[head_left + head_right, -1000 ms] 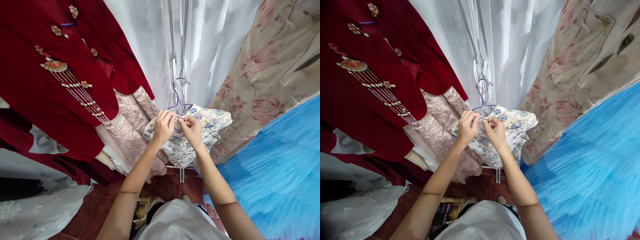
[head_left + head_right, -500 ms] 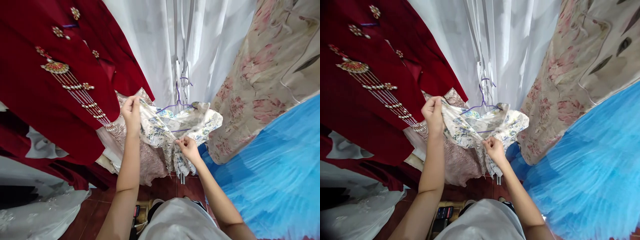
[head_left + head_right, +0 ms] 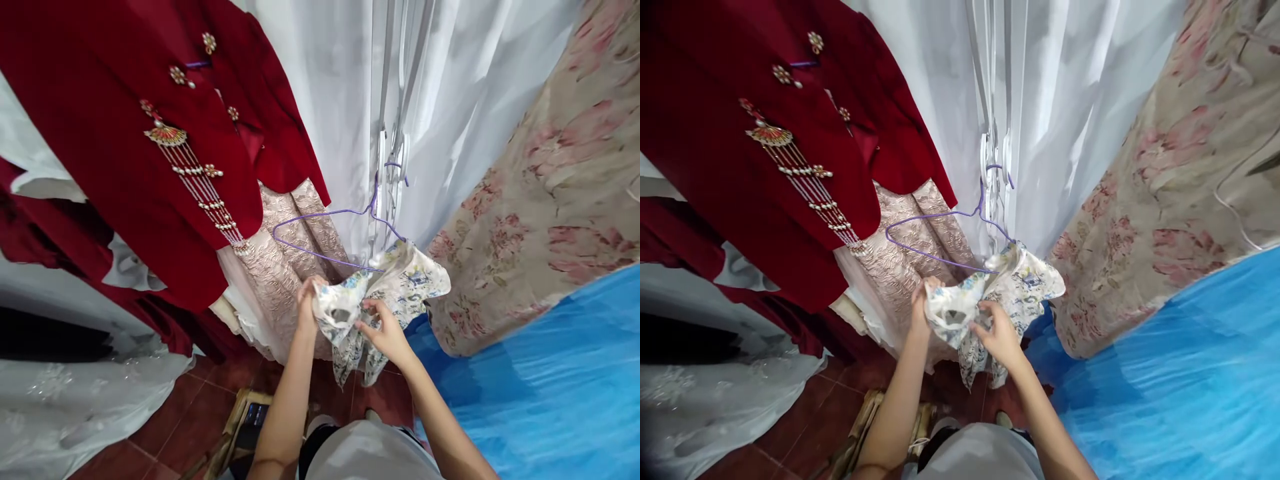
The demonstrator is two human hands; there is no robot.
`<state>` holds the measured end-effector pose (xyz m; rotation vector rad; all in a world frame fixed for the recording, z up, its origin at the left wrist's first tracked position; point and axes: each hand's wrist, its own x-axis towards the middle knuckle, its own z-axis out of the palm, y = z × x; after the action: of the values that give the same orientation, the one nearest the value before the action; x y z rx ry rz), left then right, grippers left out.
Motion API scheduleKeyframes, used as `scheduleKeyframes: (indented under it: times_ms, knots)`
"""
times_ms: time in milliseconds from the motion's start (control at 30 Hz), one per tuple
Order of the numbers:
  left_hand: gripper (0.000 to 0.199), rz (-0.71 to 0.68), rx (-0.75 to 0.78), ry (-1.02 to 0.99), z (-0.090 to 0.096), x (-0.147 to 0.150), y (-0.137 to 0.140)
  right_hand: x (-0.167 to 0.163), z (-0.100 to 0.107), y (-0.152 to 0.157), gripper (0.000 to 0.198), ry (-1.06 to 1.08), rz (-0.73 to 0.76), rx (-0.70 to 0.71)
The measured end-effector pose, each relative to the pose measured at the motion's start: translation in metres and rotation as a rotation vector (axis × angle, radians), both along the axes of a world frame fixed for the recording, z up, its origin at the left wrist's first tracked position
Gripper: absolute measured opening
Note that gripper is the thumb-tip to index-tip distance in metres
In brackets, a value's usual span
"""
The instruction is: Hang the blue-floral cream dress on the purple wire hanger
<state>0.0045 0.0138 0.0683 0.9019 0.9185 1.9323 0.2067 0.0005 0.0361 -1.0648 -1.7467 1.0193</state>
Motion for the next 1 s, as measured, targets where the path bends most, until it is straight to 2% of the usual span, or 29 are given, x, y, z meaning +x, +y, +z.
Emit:
scheduleKeyframes:
  times_ms: [67,100,200,267,333,400,500,567,633,700,800,900,967,1000]
  knots:
    - [0.033,-0.048,0.056,0.252,0.004,0.023,-0.012,0.003,0.003,-0.008,0.056,0.002,0.157,0.032]
    - [0.032,-0.081,0.077,0.387,0.007,0.032,-0.015,0.005,0.007,-0.012,0.055,0.001,0.243,0.014]
    - [0.034,-0.241,0.106,0.625,0.012,0.054,-0.017,0.013,0.019,-0.025,0.026,-0.014,0.357,-0.104]
    - [0.045,-0.427,0.057,0.617,0.002,0.065,-0.020,0.025,0.028,-0.030,0.024,-0.011,0.340,-0.153]
    - [0.064,-0.627,-0.040,0.580,-0.017,0.076,-0.028,0.046,0.037,-0.031,0.024,0.015,0.326,-0.166]
    - [0.075,-0.778,-0.168,0.593,-0.040,0.083,-0.041,0.073,0.045,-0.028,0.024,0.039,0.326,-0.173]
    - [0.067,-0.880,-0.360,0.678,-0.064,0.081,-0.060,0.121,0.058,-0.019,0.032,0.032,0.232,-0.124]
    - [0.058,-0.832,-0.397,0.749,-0.065,0.070,-0.067,0.151,0.067,-0.008,0.035,0.012,0.084,-0.016]
    - [0.054,-0.726,-0.373,0.811,-0.054,0.056,-0.070,0.175,0.077,0.008,0.031,0.005,-0.108,0.119]
    - [0.055,-0.659,-0.332,0.822,-0.037,0.044,-0.073,0.190,0.089,0.028,0.022,0.032,-0.284,0.254]
    - [0.062,-0.685,-0.252,0.737,-0.005,0.040,-0.080,0.200,0.108,0.068,0.018,0.134,-0.454,0.412]
    - [0.059,-0.772,-0.160,0.699,0.023,0.050,-0.088,0.198,0.129,0.115,0.016,0.270,-0.490,0.439]
    - [0.053,-0.764,-0.105,0.728,0.038,0.059,-0.092,0.191,0.141,0.145,0.005,0.325,-0.431,0.376]
    - [0.050,-0.730,-0.080,0.749,0.044,0.063,-0.092,0.186,0.145,0.158,0.011,0.326,-0.381,0.325]
